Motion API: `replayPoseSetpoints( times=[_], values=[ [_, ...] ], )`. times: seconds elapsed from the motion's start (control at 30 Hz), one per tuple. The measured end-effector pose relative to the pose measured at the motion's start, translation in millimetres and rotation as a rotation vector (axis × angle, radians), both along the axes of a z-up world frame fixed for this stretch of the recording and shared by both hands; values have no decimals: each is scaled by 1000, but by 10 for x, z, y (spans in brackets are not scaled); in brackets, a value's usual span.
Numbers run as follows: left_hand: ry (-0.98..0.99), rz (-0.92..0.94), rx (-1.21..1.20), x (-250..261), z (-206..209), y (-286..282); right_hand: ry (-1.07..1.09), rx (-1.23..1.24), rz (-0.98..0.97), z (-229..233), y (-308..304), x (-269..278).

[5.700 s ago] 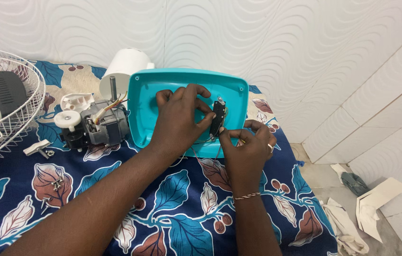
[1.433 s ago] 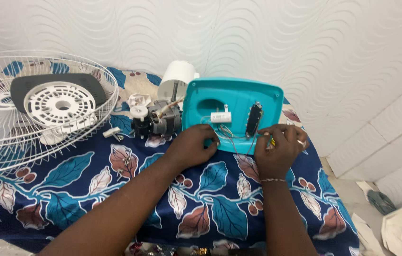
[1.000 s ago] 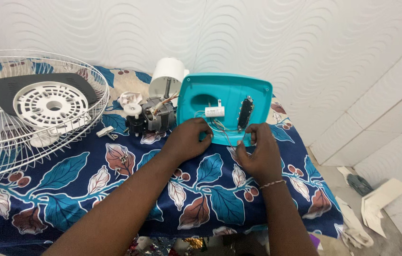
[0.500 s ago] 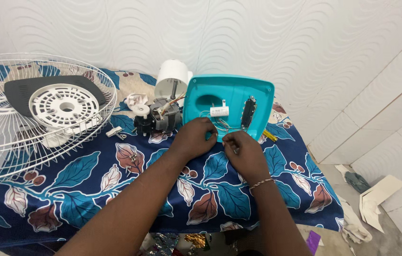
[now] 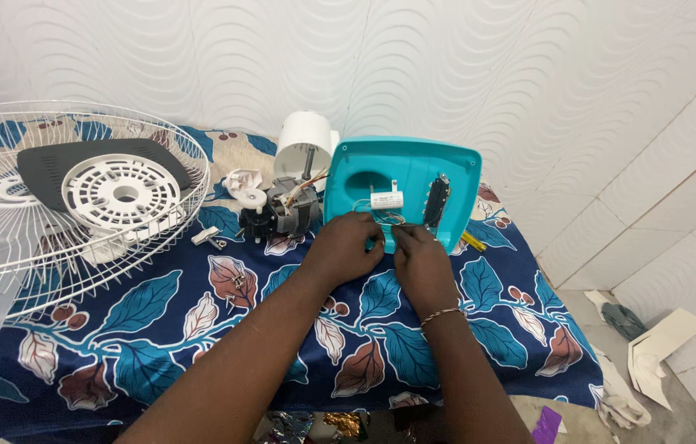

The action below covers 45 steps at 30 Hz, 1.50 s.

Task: The person reassembles an electric fan by connecting wires inside the teal base housing, then attaching and securing the black rear cover with a screwdriver. The fan cage and motor assembly remain disassembled on the table.

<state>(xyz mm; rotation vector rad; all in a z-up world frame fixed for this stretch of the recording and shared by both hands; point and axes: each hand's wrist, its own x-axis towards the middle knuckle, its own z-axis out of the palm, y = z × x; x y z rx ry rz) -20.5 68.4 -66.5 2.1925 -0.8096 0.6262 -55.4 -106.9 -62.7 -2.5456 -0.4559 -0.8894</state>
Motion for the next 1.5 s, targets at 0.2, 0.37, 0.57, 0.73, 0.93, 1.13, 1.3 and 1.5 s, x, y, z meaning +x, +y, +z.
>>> replayPoseSetpoints(
  times=[0.2,0.37,0.57,0.73,0.93,1.13,1.3,1.5],
  values=[
    [-30,-31,-31,-2,-10,22,16,10,53,11,63,-119],
    [-69,-32,-47,-31,15,31,41,31,-236,114,115,-268],
    [-54,-46,-32,-124,57,92,-237,21,-226,211,188,-401],
    [-97,-42,-38,-211,104,119,-271,-5,-46,206,178,-442],
    [-132,75,-21,-318,194,158,-185,-95,159,153,132,-360],
    [-195,90,64,-408,300,234,-144,-24,180,132,120,-330],
    [-212,102,144,-695,287,531,-134,-18,152,138,145,-344],
    [-235,191,82,-1027,291,1148,-124,23,157,142,158,-363]
  ],
)
